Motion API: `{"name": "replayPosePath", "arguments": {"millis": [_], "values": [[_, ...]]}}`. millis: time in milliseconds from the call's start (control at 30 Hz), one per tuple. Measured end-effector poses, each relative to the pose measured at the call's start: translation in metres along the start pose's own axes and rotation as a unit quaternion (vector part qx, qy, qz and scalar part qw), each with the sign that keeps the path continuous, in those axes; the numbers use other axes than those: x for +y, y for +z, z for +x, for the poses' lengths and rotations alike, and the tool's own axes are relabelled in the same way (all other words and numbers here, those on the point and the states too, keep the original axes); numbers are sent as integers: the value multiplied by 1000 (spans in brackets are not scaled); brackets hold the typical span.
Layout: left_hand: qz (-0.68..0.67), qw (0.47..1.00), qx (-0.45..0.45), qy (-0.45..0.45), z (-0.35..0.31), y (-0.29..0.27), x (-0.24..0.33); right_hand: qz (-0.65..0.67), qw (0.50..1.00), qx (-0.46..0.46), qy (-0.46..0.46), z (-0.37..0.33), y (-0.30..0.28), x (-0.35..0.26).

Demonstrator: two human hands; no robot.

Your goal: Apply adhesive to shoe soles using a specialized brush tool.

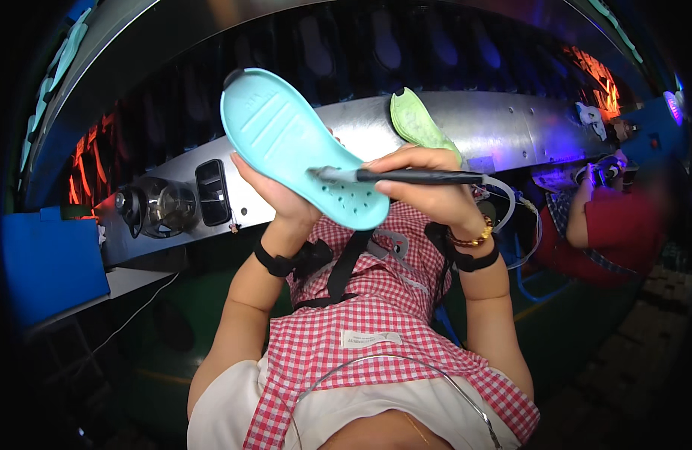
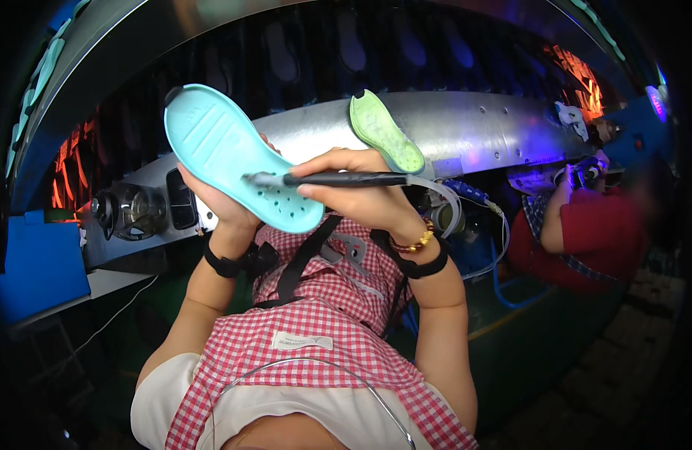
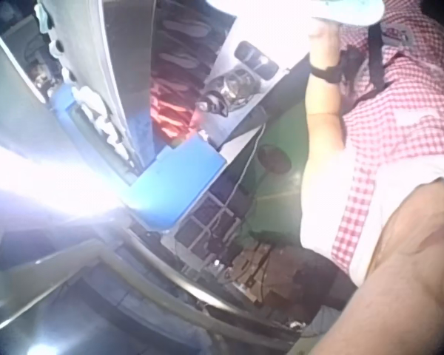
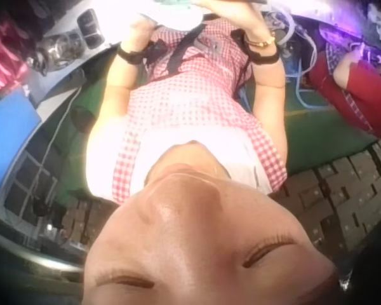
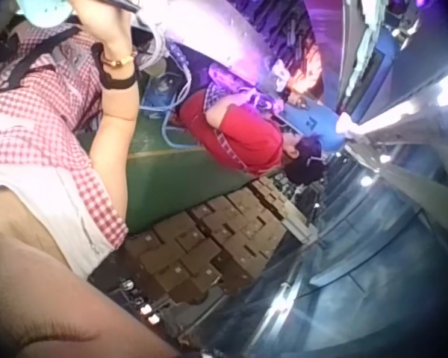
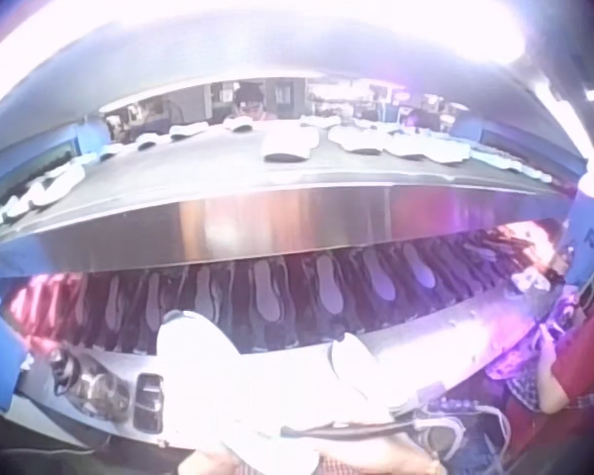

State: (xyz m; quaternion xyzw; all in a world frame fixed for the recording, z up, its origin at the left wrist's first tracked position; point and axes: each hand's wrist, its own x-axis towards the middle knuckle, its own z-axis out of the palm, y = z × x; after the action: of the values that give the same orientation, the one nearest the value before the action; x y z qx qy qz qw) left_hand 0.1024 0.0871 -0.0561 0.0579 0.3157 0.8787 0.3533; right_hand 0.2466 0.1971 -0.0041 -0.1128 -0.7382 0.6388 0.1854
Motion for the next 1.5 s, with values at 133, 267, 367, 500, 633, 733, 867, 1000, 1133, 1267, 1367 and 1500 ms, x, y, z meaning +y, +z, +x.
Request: {"name": "replayPosePath", "arguments": {"millis": [133,267,367,500,633,733,867,1000,1133,1267,1367,1500], "values": [[-49,995,-87,20,4,-6,13,47,985,-144,-85,-9,-1,2],[-42,997,-64,26,11,-4,22,51,998,23,-1,-9,2,8],[-67,985,-155,45,8,-6,28,50,989,-108,-84,-14,2,8],[-91,978,-185,9,6,1,38,181,982,-45,-10,-13,1,19],[-98,991,-28,-85,-20,24,21,422,903,38,75,-16,18,17],[-60,985,-111,-118,-23,-5,5,279,958,16,63,-20,24,3],[-58,957,-188,-212,-11,-24,20,103,993,-53,37,-23,7,-8],[-84,918,-208,-326,-2,-11,33,2,989,-136,-62,-17,8,-8],[-29,885,-185,-426,-2,-5,47,9,970,-220,-100,-16,-11,-22],[143,884,-189,-404,-8,11,55,-68,953,-263,-131,-5,-15,-18],[252,868,-191,-383,-13,13,62,-84,944,-297,-118,-10,-21,-24],[192,874,-175,-410,-10,-5,71,-74,967,-205,-130,-10,-24,-25]]}}
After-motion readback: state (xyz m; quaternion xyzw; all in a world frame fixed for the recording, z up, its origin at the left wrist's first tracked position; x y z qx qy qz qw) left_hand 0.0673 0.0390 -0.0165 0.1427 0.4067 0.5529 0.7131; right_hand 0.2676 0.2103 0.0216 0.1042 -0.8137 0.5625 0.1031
